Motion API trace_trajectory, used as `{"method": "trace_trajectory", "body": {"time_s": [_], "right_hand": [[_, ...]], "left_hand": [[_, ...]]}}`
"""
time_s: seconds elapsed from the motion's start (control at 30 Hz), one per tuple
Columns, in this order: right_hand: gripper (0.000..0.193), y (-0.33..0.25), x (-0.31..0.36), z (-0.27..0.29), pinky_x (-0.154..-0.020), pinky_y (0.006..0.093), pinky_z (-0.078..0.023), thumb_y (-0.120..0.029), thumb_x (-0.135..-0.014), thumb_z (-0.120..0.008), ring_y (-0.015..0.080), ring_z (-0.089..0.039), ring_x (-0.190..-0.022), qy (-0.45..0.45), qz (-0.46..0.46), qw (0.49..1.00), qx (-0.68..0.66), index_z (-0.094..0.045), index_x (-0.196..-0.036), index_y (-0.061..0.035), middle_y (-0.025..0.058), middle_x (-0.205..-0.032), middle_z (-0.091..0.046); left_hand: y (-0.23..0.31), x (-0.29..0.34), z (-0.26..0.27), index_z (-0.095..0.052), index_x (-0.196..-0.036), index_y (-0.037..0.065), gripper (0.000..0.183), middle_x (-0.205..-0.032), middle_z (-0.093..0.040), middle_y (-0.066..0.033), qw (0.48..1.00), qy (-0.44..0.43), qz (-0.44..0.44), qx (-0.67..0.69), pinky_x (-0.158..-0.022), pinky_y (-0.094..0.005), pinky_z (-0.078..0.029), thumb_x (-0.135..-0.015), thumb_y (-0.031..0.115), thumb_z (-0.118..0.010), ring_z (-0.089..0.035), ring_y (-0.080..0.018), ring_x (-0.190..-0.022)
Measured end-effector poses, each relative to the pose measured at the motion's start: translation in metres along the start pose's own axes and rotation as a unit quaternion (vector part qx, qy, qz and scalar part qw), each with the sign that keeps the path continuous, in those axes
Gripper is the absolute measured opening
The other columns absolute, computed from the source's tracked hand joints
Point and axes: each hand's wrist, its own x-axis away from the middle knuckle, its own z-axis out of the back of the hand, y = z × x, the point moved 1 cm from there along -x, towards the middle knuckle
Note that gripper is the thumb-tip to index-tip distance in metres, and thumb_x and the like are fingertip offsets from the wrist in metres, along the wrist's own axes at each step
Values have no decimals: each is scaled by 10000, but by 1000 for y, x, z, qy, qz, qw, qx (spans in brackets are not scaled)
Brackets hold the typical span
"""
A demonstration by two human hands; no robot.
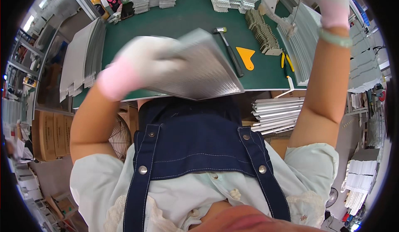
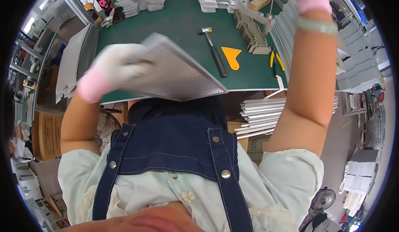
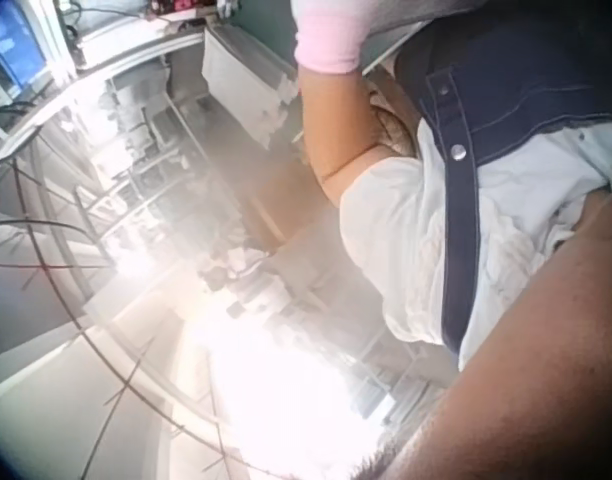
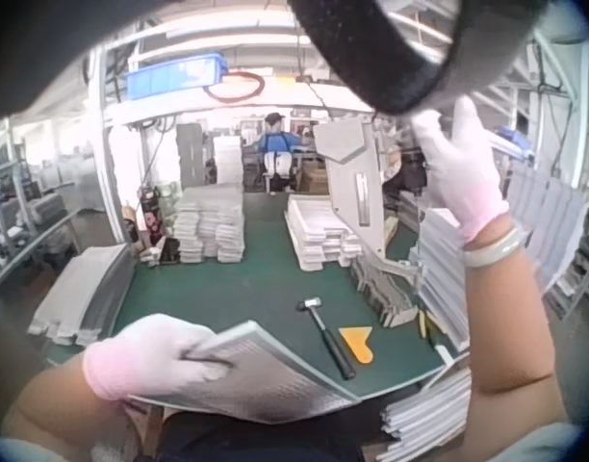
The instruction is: The person assembles metal frames by inserting a mesh screen into a frame, securing it with a plastic clip, and using a hammer to tap the clip into place. They repeat this process for multiple units, stacking the finished frames on the table.
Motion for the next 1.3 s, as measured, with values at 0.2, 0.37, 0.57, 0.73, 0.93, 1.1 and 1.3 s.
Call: {"method": "trace_trajectory", "body": {"time_s": [0.2, 0.37, 0.57, 0.73, 0.93, 1.1, 1.3], "right_hand": [[382, -90, 189, -87, -843, 447, -498, -377, -909, -599, 398, -624, -934, -368, -274, 857, -236, -627, -1007, -9, 221, -974, -661], [446, -140, 260, -155, -836, 433, -522, -319, -800, -685, 377, -661, -947, -630, -318, 685, -180, -570, -1056, 27, 219, -993, -661], [368, -155, 177, -167, -571, 378, -518, -188, -840, -609, 245, -639, -582, -459, -408, 710, -346, -514, -1120, 31, 144, -742, -627], [434, -157, 87, -174, -859, 500, -483, -268, -922, -583, 442, -623, -981, -490, -134, 843, -179, -471, -1269, -32, 271, -992, -661], [378, -158, 57, -159, -801, 515, -503, -251, -940, -545, 451, -642, -894, -235, -194, 930, -208, -481, -1235, -22, 257, -951, -670], [358, -152, 102, -170, -830, 524, -480, -241, -912, -580, 444, -626, -940, -544, -144, 826, -31, -475, -1184, -33, 258, -972, -661], [309, -140, 171, -166, -835, 506, -494, -234, -928, -552, 433, -635, -939, -540, -237, 803, -90, -496, -1155, -32, 257, -957, -661]], "left_hand": [[-49, 160, 58, -667, -1059, -14, 327, -960, -677, -32, 829, 492, 210, 165, -753, -273, -499, -884, 253, -737, -615, -112, -836], [-112, 176, -28, -690, -1060, -22, 281, -940, -705, -37, 861, 354, 355, 92, -773, -270, -512, -888, 196, -732, -623, -104, -832], [-130, 184, -42, -662, -1105, -52, 297, -945, -712, -61, 835, 398, 332, 182, -772, -266, -517, -881, 134, -717, -629, -99, -848], [-132, 185, -40, -659, -1087, -56, 287, -861, -701, -62, 835, 386, 354, 165, -646, -257, -507, -871, 125, -714, -604, -82, -720], [-135, 184, -41, -659, -996, -63, 240, -685, -629, -15, 839, 403, 332, 151, -532, -262, -456, -860, 125, -722, -542, -68, -586], [-129, 182, -38, -669, -1049, -47, 238, -817, -695, -65, 847, 394, 334, 124, -647, -260, -504, -852, 82, -709, -617, -95, -704], [-78, 119, -55, -622, -1139, 22, 470, -1118, -652, -159, 950, 247, 40, -185, -909, -401, -515, -676, -61, -614, -625, -338, -1045]]}}
